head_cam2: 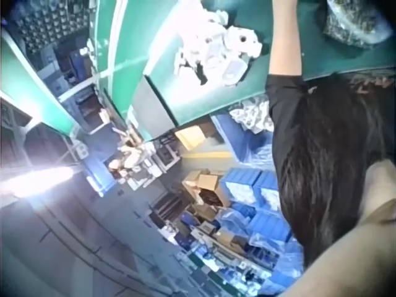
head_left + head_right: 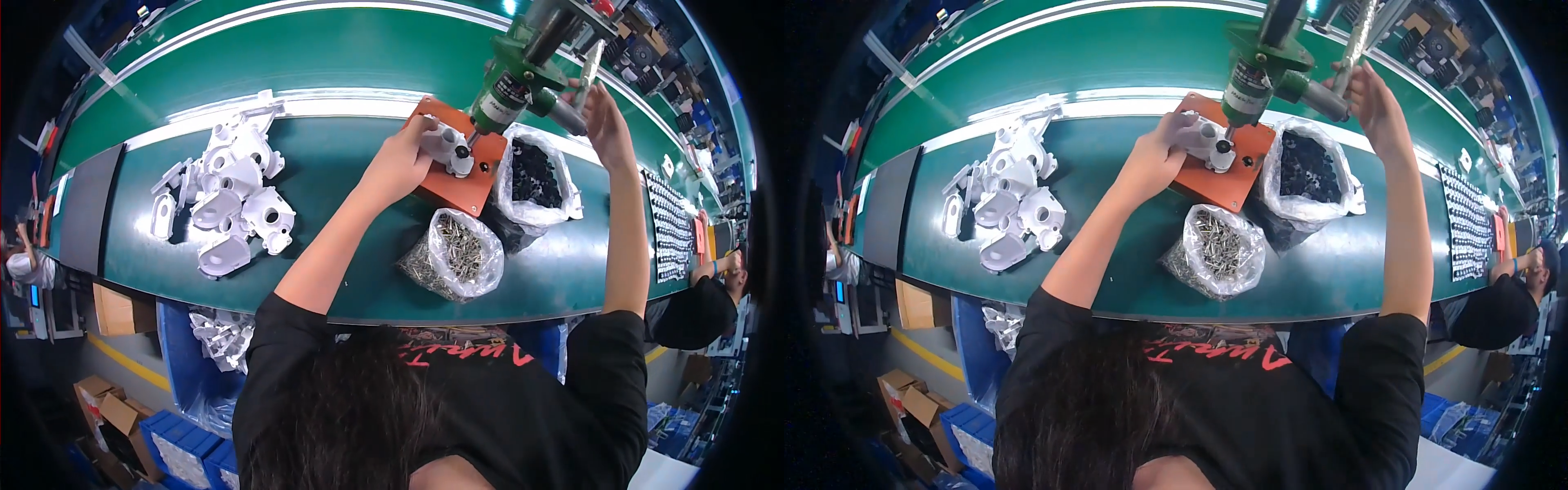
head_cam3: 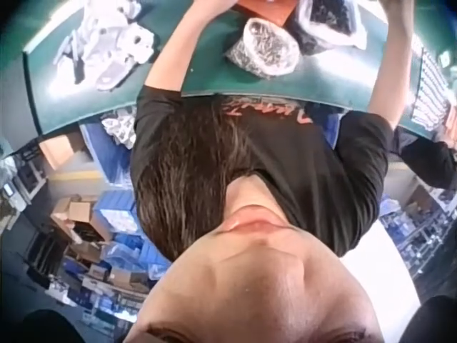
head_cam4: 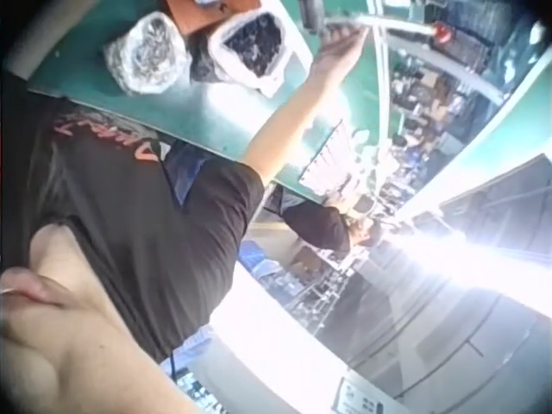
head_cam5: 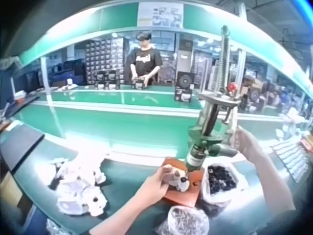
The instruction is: Assembling small white plastic components using a manual press machine on a production line.
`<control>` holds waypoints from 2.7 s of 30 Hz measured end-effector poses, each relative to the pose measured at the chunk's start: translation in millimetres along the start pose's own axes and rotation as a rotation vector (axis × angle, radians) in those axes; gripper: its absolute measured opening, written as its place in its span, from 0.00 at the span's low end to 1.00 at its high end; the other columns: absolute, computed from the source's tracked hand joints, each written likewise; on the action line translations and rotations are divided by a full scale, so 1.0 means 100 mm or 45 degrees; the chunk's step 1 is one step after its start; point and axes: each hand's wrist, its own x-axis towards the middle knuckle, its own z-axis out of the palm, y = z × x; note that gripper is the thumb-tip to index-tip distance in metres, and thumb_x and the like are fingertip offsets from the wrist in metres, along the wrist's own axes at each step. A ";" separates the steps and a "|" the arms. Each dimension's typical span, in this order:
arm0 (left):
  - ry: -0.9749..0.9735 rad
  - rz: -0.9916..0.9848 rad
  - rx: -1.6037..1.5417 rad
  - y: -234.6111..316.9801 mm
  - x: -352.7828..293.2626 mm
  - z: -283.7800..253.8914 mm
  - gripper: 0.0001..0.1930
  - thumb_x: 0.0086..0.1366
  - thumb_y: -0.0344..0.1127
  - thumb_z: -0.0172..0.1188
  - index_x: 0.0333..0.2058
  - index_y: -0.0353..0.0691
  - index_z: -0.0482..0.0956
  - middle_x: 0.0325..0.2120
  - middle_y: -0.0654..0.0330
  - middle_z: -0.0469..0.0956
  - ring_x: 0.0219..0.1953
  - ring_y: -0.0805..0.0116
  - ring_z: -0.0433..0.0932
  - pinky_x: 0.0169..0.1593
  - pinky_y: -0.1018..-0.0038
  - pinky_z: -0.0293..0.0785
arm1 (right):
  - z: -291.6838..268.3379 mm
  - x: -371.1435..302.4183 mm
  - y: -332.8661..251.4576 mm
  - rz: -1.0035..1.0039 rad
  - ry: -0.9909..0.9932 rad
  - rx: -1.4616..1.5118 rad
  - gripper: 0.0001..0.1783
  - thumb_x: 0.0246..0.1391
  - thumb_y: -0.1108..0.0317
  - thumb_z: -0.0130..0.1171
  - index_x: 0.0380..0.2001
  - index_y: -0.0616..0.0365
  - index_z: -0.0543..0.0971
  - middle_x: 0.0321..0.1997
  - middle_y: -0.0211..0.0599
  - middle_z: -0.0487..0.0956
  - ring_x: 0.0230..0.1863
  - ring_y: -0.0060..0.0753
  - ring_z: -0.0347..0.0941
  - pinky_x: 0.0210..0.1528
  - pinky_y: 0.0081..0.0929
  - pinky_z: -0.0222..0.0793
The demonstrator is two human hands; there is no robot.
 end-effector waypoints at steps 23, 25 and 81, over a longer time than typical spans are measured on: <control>-0.486 0.062 0.356 -0.02 0.50 -0.04 0.19 0.60 0.48 0.57 0.47 0.47 0.72 0.58 0.51 0.61 0.63 0.56 0.58 0.66 0.52 0.40 | -0.51 -1.69 1.61 -0.294 0.937 -1.052 0.05 0.51 0.74 0.54 0.31 0.62 0.78 0.35 0.37 0.77 0.38 0.32 0.73 0.37 0.25 0.68; -0.457 0.183 0.089 0.05 0.58 -0.09 0.20 0.57 0.47 0.60 0.46 0.46 0.72 0.42 0.55 0.74 0.47 0.57 0.73 0.57 0.62 0.60 | -0.52 -1.71 1.66 -0.251 1.016 -0.965 0.05 0.49 0.75 0.54 0.32 0.61 0.77 0.40 0.39 0.75 0.44 0.37 0.70 0.42 0.28 0.67; -0.099 -0.229 -1.260 0.33 -0.87 -0.37 0.10 0.66 0.34 0.51 0.43 0.36 0.68 0.33 0.63 0.76 0.31 0.83 0.76 0.31 0.86 0.71 | -0.97 -1.33 1.66 0.418 0.599 -1.009 0.19 0.37 0.62 0.64 0.26 0.68 0.74 0.23 0.43 0.76 0.27 0.32 0.72 0.30 0.30 0.68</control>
